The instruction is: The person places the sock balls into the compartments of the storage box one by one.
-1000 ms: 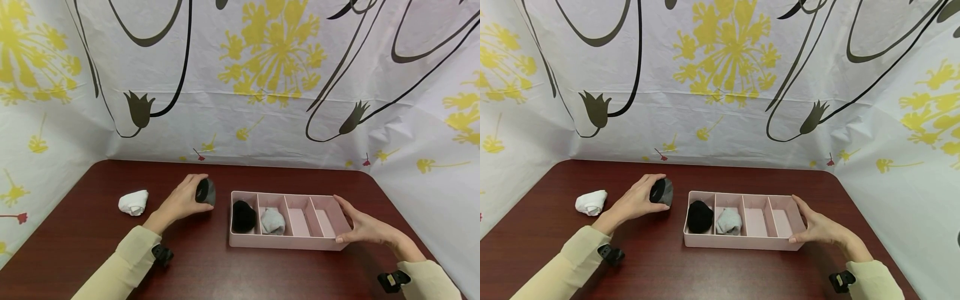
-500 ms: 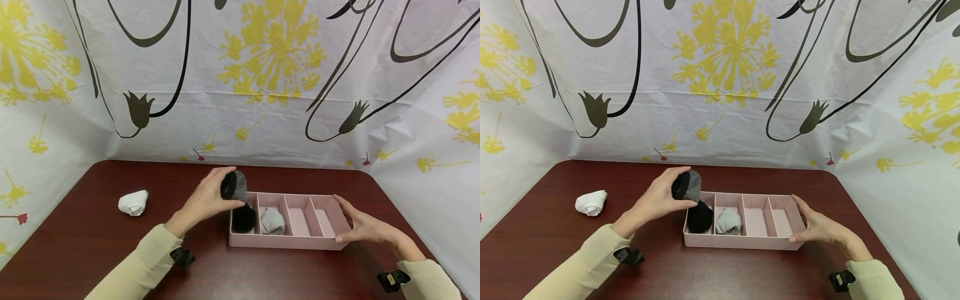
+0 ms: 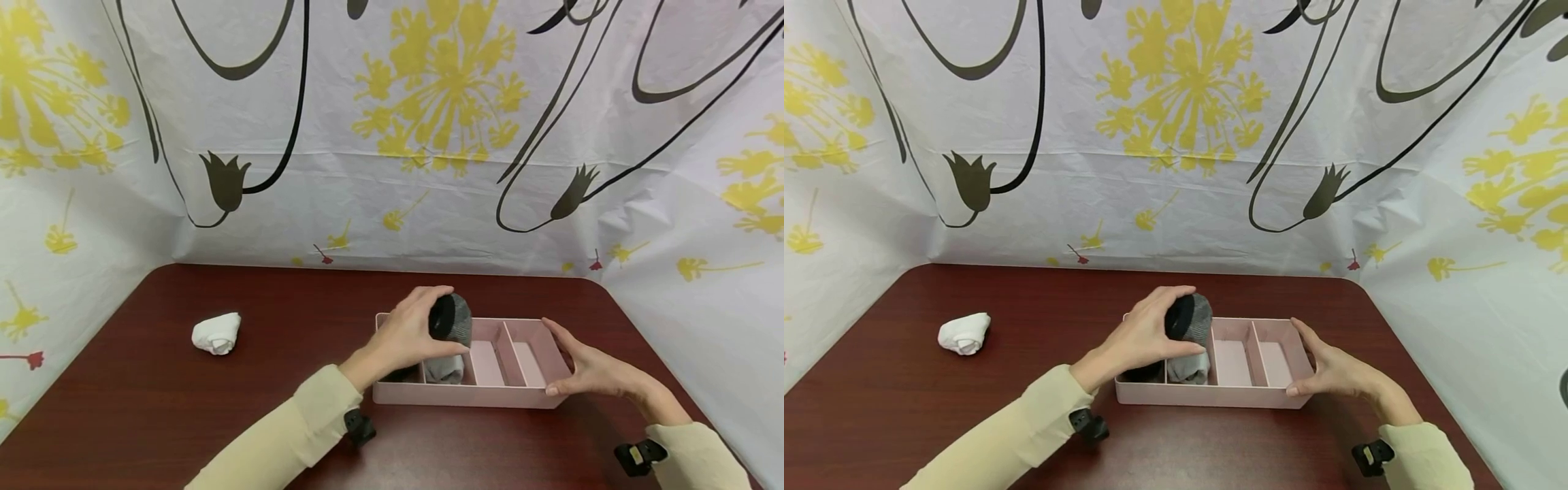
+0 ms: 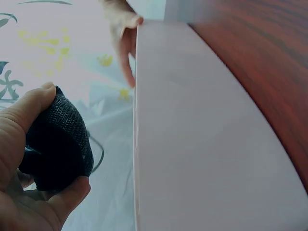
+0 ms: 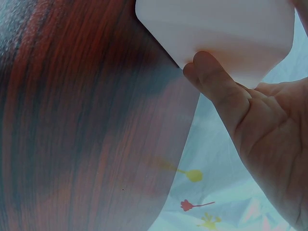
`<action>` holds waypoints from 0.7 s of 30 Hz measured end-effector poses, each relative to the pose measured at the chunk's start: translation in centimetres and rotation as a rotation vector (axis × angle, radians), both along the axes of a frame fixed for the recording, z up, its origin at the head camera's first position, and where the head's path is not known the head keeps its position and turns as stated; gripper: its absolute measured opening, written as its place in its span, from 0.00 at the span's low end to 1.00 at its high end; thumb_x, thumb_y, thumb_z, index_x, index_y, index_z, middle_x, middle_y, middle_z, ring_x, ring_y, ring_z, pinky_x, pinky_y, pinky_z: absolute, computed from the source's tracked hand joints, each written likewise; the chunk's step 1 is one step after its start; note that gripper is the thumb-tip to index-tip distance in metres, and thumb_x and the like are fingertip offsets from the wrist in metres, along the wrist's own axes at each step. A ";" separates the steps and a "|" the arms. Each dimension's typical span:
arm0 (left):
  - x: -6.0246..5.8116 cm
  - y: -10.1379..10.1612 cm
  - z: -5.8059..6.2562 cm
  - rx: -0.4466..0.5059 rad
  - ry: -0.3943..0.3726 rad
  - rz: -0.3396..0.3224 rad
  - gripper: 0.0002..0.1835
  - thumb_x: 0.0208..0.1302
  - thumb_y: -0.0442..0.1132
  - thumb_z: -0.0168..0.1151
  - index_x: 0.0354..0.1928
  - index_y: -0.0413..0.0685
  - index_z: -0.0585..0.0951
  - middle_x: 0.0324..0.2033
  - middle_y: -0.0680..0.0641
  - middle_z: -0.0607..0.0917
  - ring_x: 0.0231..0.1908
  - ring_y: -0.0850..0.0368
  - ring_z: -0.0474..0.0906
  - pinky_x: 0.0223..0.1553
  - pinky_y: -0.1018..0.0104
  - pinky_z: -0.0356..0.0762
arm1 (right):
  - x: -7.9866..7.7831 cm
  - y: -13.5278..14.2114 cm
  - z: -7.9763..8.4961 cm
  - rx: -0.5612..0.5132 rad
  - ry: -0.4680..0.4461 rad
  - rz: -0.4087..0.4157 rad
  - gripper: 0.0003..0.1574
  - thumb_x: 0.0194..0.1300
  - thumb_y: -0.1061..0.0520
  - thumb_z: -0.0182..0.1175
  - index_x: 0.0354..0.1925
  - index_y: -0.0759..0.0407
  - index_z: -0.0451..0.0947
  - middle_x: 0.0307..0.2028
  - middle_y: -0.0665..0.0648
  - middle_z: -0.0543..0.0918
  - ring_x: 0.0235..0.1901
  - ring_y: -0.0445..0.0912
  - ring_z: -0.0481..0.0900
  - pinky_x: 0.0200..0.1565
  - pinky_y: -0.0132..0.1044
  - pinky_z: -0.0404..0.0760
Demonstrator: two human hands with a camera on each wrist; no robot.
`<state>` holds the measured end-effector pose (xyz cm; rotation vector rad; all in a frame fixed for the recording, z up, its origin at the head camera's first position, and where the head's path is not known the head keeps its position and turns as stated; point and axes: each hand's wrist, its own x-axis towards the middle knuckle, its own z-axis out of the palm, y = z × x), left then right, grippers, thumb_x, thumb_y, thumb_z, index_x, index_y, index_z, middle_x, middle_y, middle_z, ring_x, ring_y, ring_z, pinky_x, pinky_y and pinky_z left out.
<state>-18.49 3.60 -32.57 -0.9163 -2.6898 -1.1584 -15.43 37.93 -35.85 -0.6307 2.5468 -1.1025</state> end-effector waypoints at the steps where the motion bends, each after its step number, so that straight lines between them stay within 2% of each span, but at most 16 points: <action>1: 0.1 0.5 0.0 -0.003 -0.002 -0.005 0.46 0.44 0.58 0.73 0.67 0.60 0.64 0.62 0.51 0.70 0.58 0.52 0.70 0.55 0.54 0.72 | 0.0 0.0 0.0 -0.003 -0.002 0.000 0.70 0.50 0.61 0.71 0.72 0.66 0.29 0.67 0.78 0.45 0.54 0.16 0.53 0.47 0.21 0.70; 10: 0.4 4.1 -0.3 -0.055 0.002 -0.047 0.46 0.45 0.60 0.72 0.67 0.59 0.64 0.61 0.52 0.70 0.58 0.54 0.71 0.54 0.60 0.73 | -0.1 0.0 -0.1 -0.017 -0.025 -0.002 0.70 0.51 0.61 0.70 0.71 0.69 0.28 0.65 0.79 0.48 0.52 0.21 0.58 0.44 0.26 0.73; 21: 0.2 6.2 -1.5 -0.129 0.101 -0.072 0.46 0.43 0.61 0.72 0.65 0.56 0.66 0.59 0.51 0.72 0.54 0.58 0.74 0.51 0.67 0.74 | 0.0 0.0 0.0 0.021 -0.015 -0.028 0.70 0.51 0.59 0.70 0.72 0.67 0.29 0.67 0.77 0.46 0.51 0.17 0.55 0.44 0.25 0.73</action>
